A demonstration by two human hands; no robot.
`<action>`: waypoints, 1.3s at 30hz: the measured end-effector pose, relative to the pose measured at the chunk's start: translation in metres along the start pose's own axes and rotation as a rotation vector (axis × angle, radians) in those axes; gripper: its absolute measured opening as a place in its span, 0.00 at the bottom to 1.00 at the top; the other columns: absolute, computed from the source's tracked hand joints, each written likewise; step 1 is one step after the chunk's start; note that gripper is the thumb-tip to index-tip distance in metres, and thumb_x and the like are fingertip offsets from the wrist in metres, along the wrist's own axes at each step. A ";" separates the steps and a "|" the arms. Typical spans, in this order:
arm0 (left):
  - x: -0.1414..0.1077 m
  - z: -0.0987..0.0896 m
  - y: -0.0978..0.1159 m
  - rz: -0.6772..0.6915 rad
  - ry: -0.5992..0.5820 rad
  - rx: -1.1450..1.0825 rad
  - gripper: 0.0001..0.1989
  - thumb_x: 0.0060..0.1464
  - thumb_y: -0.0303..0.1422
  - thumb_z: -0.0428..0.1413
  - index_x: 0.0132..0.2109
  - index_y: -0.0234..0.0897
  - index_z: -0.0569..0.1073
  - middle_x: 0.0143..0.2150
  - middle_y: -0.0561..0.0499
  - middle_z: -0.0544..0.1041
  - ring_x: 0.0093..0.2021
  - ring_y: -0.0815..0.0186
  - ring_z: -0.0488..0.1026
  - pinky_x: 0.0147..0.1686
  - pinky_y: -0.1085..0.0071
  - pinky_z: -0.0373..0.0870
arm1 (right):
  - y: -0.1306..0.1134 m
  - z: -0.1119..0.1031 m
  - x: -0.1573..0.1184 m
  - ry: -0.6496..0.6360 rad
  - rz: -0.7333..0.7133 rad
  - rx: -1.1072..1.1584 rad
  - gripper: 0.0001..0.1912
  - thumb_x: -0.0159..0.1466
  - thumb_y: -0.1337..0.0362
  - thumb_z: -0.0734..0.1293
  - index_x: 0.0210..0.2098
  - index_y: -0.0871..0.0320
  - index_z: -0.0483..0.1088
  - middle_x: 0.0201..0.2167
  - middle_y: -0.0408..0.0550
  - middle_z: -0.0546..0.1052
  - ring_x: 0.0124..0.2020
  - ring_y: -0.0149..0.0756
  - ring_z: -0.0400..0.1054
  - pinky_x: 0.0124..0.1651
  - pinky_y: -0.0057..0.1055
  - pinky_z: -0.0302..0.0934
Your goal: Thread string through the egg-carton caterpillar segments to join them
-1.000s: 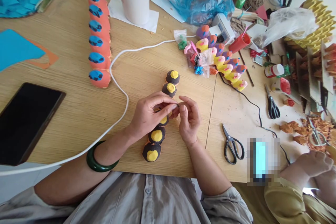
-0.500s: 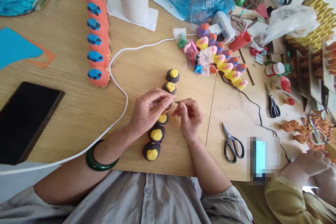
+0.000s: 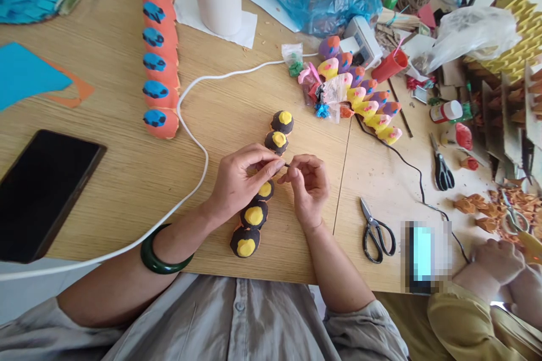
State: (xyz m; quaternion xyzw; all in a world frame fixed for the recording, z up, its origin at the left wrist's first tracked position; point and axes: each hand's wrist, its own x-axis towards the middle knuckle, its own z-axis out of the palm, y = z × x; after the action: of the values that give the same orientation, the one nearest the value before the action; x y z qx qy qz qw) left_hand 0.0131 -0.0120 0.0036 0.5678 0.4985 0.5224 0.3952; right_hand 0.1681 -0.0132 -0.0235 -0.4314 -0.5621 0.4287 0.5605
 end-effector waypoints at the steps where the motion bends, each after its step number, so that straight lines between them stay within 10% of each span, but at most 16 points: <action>1: 0.000 0.000 0.000 -0.004 0.001 -0.004 0.07 0.63 0.36 0.62 0.37 0.38 0.80 0.36 0.51 0.81 0.37 0.67 0.78 0.36 0.73 0.74 | 0.001 -0.001 0.000 -0.013 -0.017 -0.008 0.09 0.68 0.61 0.71 0.48 0.49 0.73 0.37 0.41 0.74 0.32 0.28 0.74 0.33 0.27 0.74; 39: 0.001 -0.001 0.000 -0.021 -0.069 -0.064 0.10 0.60 0.35 0.63 0.47 0.39 0.83 0.45 0.47 0.82 0.42 0.64 0.80 0.38 0.72 0.80 | -0.008 0.002 0.006 -0.077 0.163 0.036 0.14 0.68 0.51 0.70 0.34 0.54 0.73 0.27 0.39 0.75 0.24 0.27 0.72 0.29 0.27 0.72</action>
State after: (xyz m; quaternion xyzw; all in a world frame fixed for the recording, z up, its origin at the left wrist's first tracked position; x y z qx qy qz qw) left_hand 0.0121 -0.0114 0.0040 0.5672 0.4738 0.5141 0.4353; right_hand 0.1663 -0.0098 -0.0139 -0.4487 -0.5384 0.4991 0.5096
